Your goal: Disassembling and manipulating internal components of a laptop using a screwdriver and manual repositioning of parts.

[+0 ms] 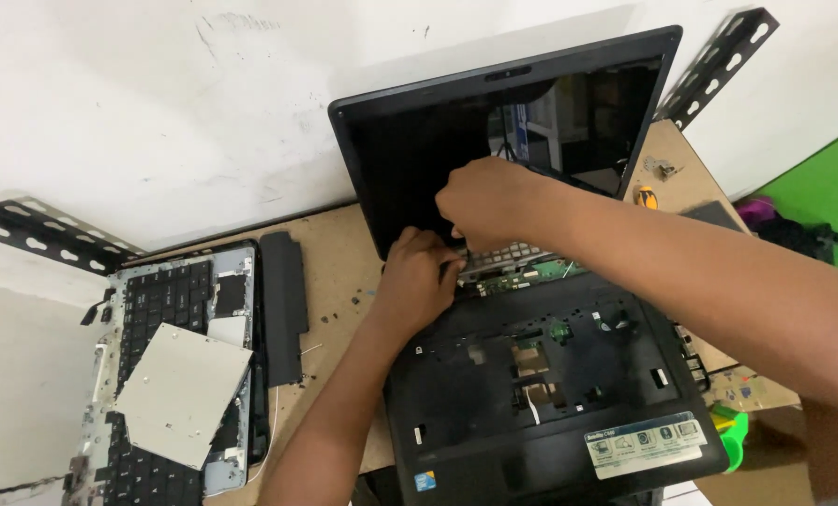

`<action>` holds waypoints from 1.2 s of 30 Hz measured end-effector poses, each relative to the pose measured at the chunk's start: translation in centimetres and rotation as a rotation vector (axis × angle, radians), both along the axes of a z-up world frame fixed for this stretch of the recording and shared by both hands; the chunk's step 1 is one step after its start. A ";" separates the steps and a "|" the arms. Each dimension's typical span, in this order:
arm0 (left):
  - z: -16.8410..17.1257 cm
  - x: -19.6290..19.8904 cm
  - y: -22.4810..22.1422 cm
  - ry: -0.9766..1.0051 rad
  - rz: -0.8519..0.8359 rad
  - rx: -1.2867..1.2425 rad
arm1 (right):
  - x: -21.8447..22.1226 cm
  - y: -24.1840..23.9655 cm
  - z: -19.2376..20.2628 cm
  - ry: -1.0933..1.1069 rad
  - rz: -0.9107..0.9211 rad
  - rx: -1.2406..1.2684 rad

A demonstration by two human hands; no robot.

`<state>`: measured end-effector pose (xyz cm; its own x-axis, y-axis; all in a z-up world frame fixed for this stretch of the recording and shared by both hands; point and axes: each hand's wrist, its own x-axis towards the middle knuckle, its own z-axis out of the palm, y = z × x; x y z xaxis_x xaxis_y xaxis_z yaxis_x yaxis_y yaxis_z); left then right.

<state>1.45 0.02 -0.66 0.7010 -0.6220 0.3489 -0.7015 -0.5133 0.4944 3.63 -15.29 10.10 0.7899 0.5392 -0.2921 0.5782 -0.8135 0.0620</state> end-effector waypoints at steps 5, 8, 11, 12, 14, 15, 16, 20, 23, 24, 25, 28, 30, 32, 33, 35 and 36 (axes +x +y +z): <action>0.8 -0.4 0.1 -0.010 -0.006 -0.024 | -0.5 0.2 1.1 0.010 0.001 -0.022; 0.3 -0.1 0.0 -0.033 -0.013 -0.033 | -0.3 -0.1 0.9 0.012 -0.023 -0.001; -0.3 0.2 0.0 -0.041 -0.029 -0.047 | -0.1 -0.4 0.8 0.039 -0.058 0.023; -0.5 0.2 0.0 -0.036 -0.037 -0.053 | 0.0 -0.5 0.9 0.074 -0.082 0.024; -0.7 0.4 0.1 -0.081 -0.048 -0.078 | 0.3 -1.1 0.4 0.078 -0.097 0.063; -0.9 0.4 0.2 -0.122 -0.061 -0.101 | 0.5 -1.4 0.2 0.085 -0.112 0.103; -0.8 0.3 0.3 -0.124 -0.059 -0.101 | 0.2 -1.4 0.7 0.083 -0.110 0.103; -0.5 0.0 0.5 -0.071 -0.028 -0.114 | -0.9 -2.1 2.4 0.150 -0.236 0.176; -0.7 -0.2 0.6 -0.020 -0.020 -0.156 | -1.8 -2.9 2.9 0.181 -0.309 0.226; -0.7 -0.2 0.7 0.007 -0.015 -0.180 | -2.1 -3.2 3.0 0.179 -0.326 0.253; -0.4 -0.3 0.8 0.007 -0.014 -0.179 | -2.5 -3.6 3.1 0.179 -0.325 0.254; 0.3 -0.7 0.9 0.027 -0.010 -0.171 | -3.5 -4.9 2.2 0.190 -0.430 0.417; 0.1 -0.8 1.0 0.106 -0.048 -0.187 | -3.9 -6.0 0.2 0.303 -0.548 0.703; -0.5 -0.5 1.0 0.117 -0.053 -0.198 | -4.4 -5.4 -0.7 0.368 -0.572 0.802; -0.9 -0.4 0.9 0.127 -0.061 -0.203 | -4.7 -5.1 -1.3 0.432 -0.599 0.906; -0.2 -0.6 1.0 0.181 -0.054 -0.207 | -4.8 -4.6 -2.6 0.460 -0.617 1.012; 0.2 -0.6 1.0 0.230 -0.047 -0.212 | -4.8 -4.3 -3.2 0.484 -0.631 1.119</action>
<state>0.81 1.01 -0.42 0.7491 -0.5856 0.3096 -0.5790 -0.3517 0.7356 -1.15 -19.61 6.86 0.9315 0.2573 -0.2570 -0.1293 -0.4262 -0.8954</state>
